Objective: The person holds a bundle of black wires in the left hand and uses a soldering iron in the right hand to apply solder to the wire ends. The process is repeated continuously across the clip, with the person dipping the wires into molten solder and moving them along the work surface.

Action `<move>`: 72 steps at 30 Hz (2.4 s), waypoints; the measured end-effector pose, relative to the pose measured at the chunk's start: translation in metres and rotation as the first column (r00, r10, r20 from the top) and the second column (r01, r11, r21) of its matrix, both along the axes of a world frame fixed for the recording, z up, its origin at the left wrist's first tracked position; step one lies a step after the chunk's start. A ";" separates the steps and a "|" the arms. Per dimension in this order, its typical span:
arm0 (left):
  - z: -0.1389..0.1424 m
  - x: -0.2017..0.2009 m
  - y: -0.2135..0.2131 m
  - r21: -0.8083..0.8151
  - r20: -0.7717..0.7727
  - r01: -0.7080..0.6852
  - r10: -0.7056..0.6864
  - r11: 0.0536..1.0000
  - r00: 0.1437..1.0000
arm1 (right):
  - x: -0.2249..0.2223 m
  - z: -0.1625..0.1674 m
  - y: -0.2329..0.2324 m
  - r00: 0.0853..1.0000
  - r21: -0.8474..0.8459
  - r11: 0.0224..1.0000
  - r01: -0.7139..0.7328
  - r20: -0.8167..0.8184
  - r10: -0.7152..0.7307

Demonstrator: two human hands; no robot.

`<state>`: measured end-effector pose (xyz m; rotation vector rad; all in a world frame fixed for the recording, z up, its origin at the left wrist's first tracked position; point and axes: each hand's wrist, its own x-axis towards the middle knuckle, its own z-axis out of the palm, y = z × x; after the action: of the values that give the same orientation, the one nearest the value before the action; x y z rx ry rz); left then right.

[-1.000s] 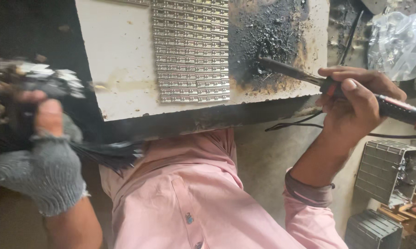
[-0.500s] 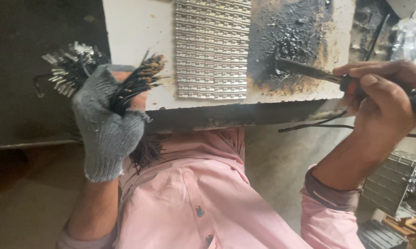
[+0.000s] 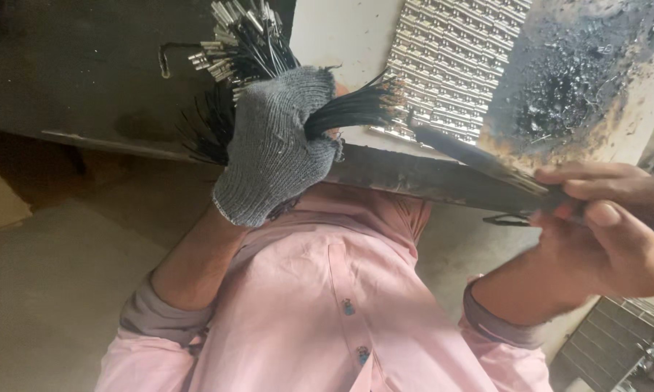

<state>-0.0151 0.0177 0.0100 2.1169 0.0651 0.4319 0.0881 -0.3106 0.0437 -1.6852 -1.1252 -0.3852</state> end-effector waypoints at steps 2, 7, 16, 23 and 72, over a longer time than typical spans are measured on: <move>-0.001 -0.001 0.000 0.030 -0.017 0.009 -0.009 0.999 1.000 | 0.005 0.006 0.014 0.995 -0.065 0.994 -0.092 0.040 0.095; -0.001 -0.003 0.001 0.089 0.022 0.018 -0.020 0.996 1.000 | 0.003 0.008 0.036 0.981 -0.059 0.980 -0.188 -0.057 0.185; -0.001 -0.001 -0.002 0.025 -0.041 0.002 -0.001 1.000 0.999 | -0.009 0.037 0.023 0.715 -0.115 0.990 -0.076 -0.699 -0.026; -0.001 0.000 -0.001 0.059 0.075 0.010 -0.015 0.998 0.997 | -0.010 0.001 -0.018 0.771 0.186 0.963 0.197 -0.636 -0.035; -0.015 -0.003 -0.024 0.104 0.013 0.055 -0.056 0.993 0.998 | -0.068 0.138 -0.043 0.999 -0.813 0.581 -0.034 -0.021 0.030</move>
<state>-0.0184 -0.0061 -0.0049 2.2110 -0.0259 0.4272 0.0197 -0.3537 0.1816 -2.4558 -1.4473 0.2384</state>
